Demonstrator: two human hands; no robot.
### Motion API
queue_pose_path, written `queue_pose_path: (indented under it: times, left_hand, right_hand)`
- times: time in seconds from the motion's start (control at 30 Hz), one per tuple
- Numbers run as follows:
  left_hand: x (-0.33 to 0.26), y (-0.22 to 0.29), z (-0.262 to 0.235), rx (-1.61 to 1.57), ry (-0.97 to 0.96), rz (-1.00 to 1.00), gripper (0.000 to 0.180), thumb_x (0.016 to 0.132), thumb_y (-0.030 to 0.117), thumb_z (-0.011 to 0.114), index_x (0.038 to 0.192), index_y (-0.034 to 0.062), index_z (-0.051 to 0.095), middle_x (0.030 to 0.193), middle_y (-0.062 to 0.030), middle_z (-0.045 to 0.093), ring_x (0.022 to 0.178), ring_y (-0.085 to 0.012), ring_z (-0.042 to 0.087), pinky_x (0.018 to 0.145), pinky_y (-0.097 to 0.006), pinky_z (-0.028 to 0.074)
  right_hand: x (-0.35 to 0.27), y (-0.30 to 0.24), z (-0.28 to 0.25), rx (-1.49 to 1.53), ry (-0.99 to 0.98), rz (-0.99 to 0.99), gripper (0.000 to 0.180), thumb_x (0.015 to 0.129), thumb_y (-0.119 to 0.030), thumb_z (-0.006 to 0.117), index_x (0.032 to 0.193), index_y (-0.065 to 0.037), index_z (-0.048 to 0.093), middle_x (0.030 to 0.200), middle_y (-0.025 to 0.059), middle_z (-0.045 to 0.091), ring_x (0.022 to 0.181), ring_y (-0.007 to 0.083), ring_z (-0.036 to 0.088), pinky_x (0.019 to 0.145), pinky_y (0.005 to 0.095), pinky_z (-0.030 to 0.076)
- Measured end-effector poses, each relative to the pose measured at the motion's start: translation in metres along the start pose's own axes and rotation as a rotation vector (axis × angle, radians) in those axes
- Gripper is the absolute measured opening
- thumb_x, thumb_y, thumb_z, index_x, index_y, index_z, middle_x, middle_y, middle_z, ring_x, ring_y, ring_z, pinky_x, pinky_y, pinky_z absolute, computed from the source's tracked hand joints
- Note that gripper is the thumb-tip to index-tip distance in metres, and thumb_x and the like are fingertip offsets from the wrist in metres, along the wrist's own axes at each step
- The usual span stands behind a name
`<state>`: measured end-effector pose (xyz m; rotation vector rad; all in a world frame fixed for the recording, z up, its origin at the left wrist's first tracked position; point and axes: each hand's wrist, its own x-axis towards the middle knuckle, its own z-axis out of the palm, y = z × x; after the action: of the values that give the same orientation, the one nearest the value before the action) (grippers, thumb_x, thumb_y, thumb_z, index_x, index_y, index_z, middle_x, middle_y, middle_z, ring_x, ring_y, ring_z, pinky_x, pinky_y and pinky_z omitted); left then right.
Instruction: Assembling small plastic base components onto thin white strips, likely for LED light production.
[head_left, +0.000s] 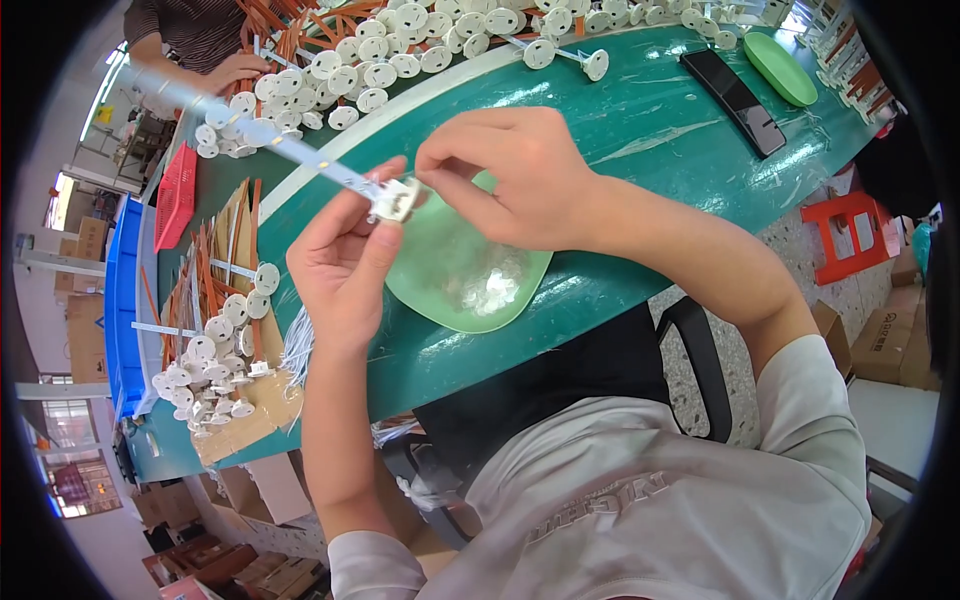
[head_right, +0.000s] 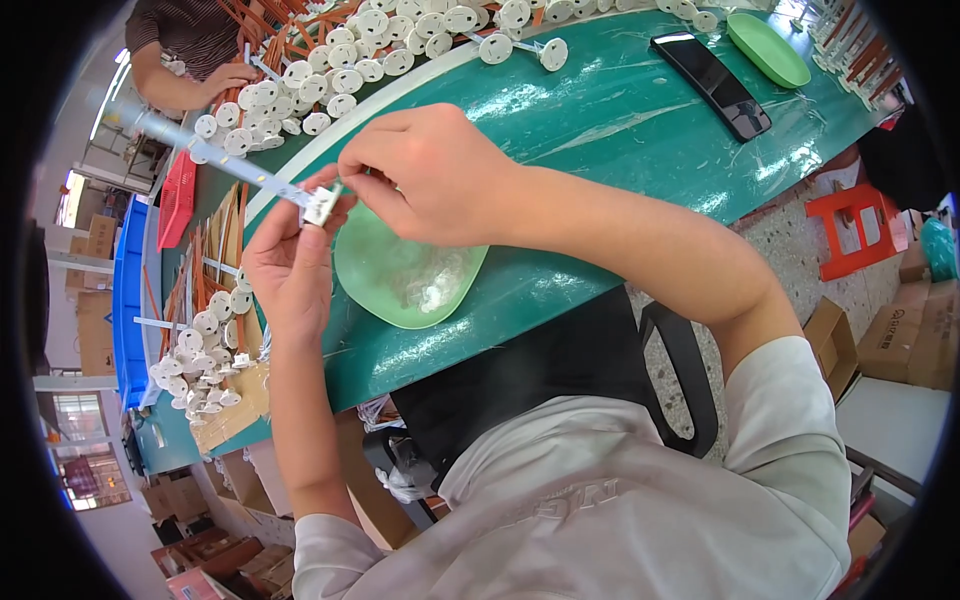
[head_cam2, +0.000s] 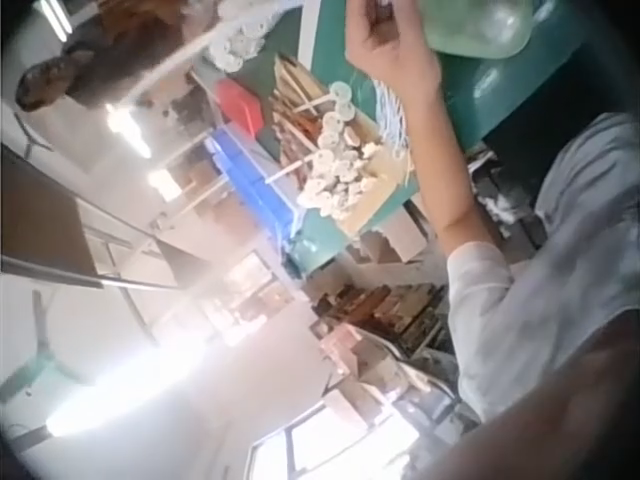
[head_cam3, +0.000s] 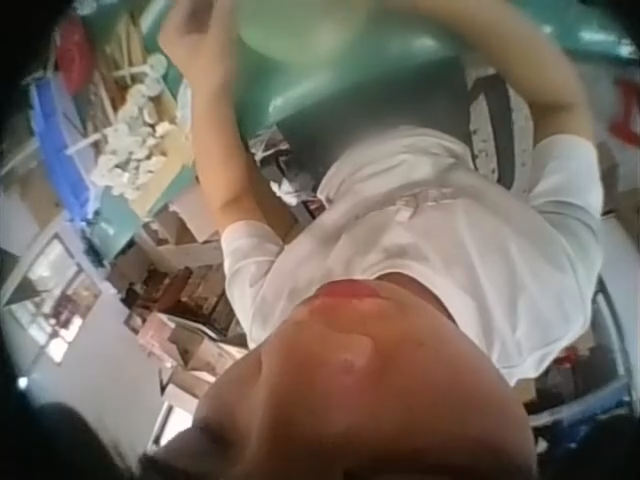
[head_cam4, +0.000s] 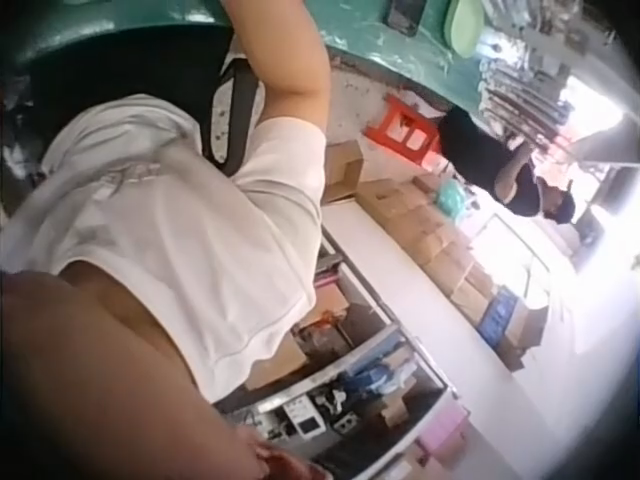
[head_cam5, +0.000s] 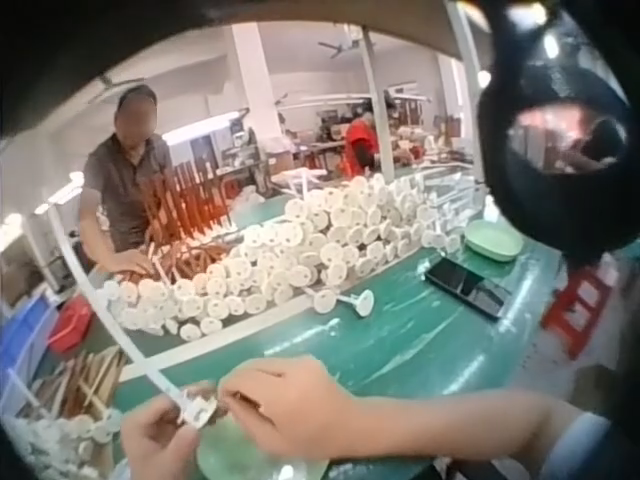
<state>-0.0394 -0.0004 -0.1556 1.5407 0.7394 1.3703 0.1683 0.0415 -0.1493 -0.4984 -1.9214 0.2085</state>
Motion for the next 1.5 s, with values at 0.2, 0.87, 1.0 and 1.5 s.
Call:
queue_pose_path:
  times: [0.2, 0.87, 1.0, 1.5]
  left_hand:
    - [-0.007, 0.006, 0.013, -0.513, 0.084, -0.042, 0.059, 0.088, 0.003, 0.068, 0.139, 0.0051, 0.039, 0.139, -0.0203, 0.052, 0.129, -0.0362, 0.052, 0.106, -0.044, 0.046]
    - [-0.011, -0.005, 0.014, -0.531, 0.094, -0.127, 0.058, 0.082, -0.003, 0.074, 0.135, -0.0032, 0.05, 0.138, -0.0218, 0.053, 0.129, -0.0317, 0.052, 0.112, -0.043, 0.041]
    - [-0.012, -0.006, 0.017, -0.529, 0.121, -0.112, 0.057, 0.082, -0.005, 0.073, 0.134, -0.0036, 0.051, 0.137, -0.0228, 0.054, 0.13, -0.0301, 0.052, 0.111, -0.042, 0.041]
    - [0.006, -0.001, 0.011, -0.2, 0.043, -0.153, 0.079, 0.087, -0.005, 0.065, 0.153, 0.0053, 0.023, 0.13, -0.0241, 0.058, 0.12, -0.0283, 0.06, 0.104, -0.04, 0.045]
  right_hand:
    - [0.001, -0.008, 0.002, 0.005, 0.2, -0.102, 0.015, 0.075, 0.002, 0.075, 0.088, -0.001, 0.067, 0.08, 0.011, 0.069, 0.065, 0.0224, 0.068, 0.056, 0.029, 0.055]
    - [-0.003, -0.014, 0.005, 0.018, 0.053, -0.211, 0.021, 0.073, 0.006, 0.072, 0.093, 0.003, 0.064, 0.09, 0.0144, 0.068, 0.073, 0.0281, 0.068, 0.061, 0.0327, 0.057]
    - [-0.003, -0.016, 0.01, 0.012, 0.074, -0.214, 0.022, 0.072, 0.005, 0.072, 0.092, 0.002, 0.064, 0.089, 0.0134, 0.067, 0.071, 0.0271, 0.068, 0.059, 0.0323, 0.056]
    - [-0.002, -0.001, -0.001, 0.087, 0.08, -0.13, 0.023, 0.075, 0.004, 0.069, 0.097, 0.0, 0.068, 0.094, 0.0123, 0.07, 0.068, 0.0261, 0.066, 0.058, 0.0307, 0.054]
